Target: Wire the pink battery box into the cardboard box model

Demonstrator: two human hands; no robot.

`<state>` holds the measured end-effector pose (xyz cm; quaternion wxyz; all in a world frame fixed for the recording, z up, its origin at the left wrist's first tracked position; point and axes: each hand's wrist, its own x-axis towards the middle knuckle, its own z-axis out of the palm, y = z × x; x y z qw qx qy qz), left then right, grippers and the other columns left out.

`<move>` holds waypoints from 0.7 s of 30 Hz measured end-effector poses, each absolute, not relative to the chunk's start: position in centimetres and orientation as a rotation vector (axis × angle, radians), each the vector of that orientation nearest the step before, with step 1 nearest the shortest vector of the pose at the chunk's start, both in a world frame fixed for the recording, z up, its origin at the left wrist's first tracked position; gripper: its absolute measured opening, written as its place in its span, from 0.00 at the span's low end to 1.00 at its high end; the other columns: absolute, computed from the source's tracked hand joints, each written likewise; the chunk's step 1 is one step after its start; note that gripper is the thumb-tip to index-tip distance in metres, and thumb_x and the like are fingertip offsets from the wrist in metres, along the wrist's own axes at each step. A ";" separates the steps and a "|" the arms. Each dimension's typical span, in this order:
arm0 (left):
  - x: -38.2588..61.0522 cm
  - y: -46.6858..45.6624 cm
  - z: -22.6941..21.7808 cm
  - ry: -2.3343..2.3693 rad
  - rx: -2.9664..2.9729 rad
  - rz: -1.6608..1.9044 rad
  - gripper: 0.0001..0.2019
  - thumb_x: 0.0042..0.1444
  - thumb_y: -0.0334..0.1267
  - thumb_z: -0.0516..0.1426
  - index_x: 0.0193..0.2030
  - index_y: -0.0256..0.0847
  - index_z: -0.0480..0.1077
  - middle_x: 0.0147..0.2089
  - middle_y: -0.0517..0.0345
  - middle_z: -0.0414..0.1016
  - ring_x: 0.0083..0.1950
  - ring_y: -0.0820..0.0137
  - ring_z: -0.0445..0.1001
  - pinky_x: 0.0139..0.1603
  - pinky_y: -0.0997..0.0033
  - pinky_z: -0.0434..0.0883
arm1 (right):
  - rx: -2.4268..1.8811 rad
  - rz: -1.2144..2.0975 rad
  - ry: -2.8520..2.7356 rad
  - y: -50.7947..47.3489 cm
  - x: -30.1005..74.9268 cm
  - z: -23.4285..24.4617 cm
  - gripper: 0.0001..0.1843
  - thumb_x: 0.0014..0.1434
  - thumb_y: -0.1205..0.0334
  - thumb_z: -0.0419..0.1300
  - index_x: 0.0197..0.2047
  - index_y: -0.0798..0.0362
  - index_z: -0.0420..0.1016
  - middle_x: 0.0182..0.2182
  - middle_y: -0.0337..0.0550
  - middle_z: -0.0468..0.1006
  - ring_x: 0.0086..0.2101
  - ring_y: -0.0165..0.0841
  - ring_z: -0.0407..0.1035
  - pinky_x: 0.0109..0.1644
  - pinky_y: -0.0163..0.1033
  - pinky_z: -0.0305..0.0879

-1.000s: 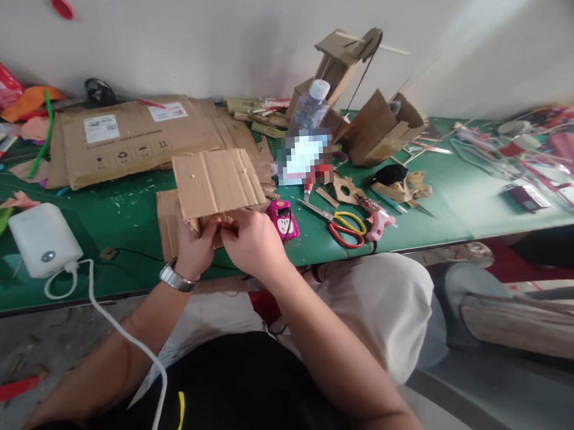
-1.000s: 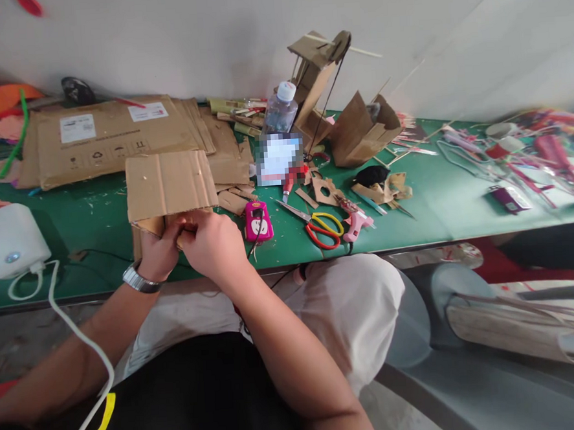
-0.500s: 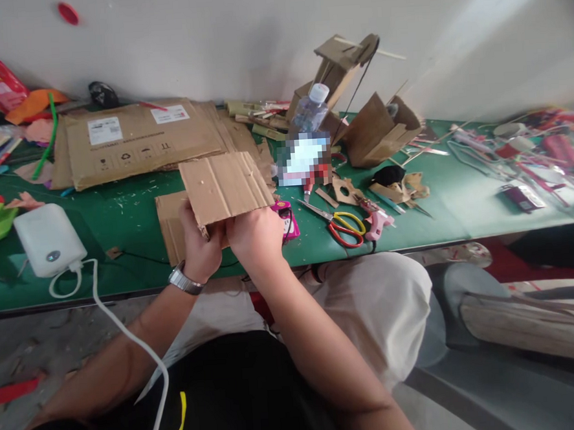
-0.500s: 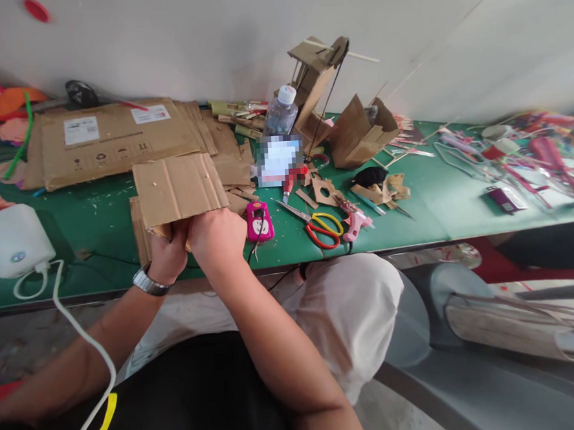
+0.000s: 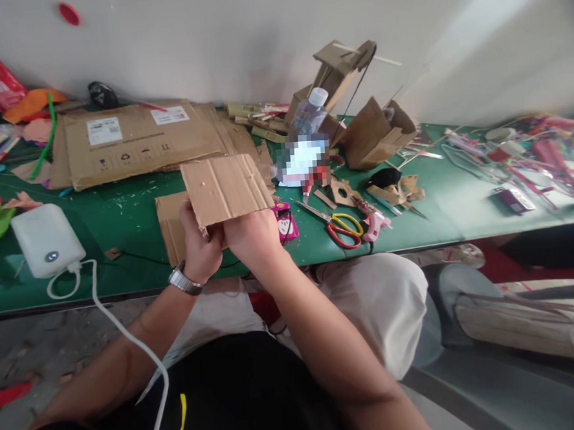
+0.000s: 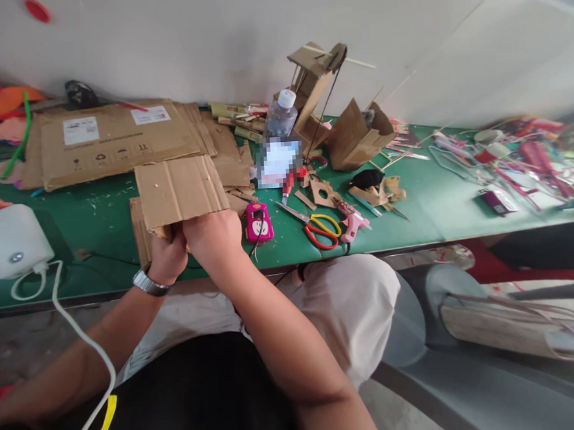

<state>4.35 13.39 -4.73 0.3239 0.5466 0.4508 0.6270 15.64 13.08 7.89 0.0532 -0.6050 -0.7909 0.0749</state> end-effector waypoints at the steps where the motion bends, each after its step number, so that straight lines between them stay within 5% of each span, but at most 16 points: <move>1: 4.3 13.4 -4.8 1.184 1.435 1.644 0.32 0.65 0.57 0.63 0.69 0.44 0.61 0.65 0.42 0.73 0.69 0.52 0.73 0.77 0.43 0.62 | -1.841 0.247 -2.402 13.2 15.6 8.0 0.27 0.76 0.64 0.50 0.75 0.53 0.67 0.70 0.55 0.73 0.67 0.46 0.71 0.65 0.49 0.74; 10: 4.4 13.4 -4.8 1.167 1.440 1.649 0.34 0.65 0.56 0.62 0.71 0.44 0.59 0.67 0.41 0.71 0.68 0.52 0.73 0.77 0.43 0.63 | -1.780 0.181 -2.417 13.7 15.5 7.8 0.24 0.77 0.62 0.49 0.69 0.54 0.75 0.60 0.54 0.83 0.63 0.42 0.74 0.72 0.44 0.66; 16: 4.5 13.3 -4.1 1.169 1.433 1.660 0.31 0.65 0.55 0.63 0.69 0.44 0.62 0.67 0.41 0.71 0.68 0.54 0.73 0.77 0.45 0.62 | -1.763 0.183 -2.429 13.4 15.7 7.9 0.24 0.76 0.65 0.48 0.68 0.53 0.76 0.60 0.57 0.82 0.61 0.45 0.76 0.59 0.45 0.75; 21: 4.2 13.7 -5.0 1.137 1.374 1.599 0.33 0.63 0.53 0.64 0.69 0.44 0.61 0.63 0.43 0.75 0.68 0.51 0.73 0.75 0.42 0.65 | -1.886 0.264 -2.388 11.3 16.9 7.9 0.18 0.73 0.64 0.50 0.49 0.60 0.82 0.44 0.62 0.86 0.45 0.48 0.83 0.45 0.43 0.74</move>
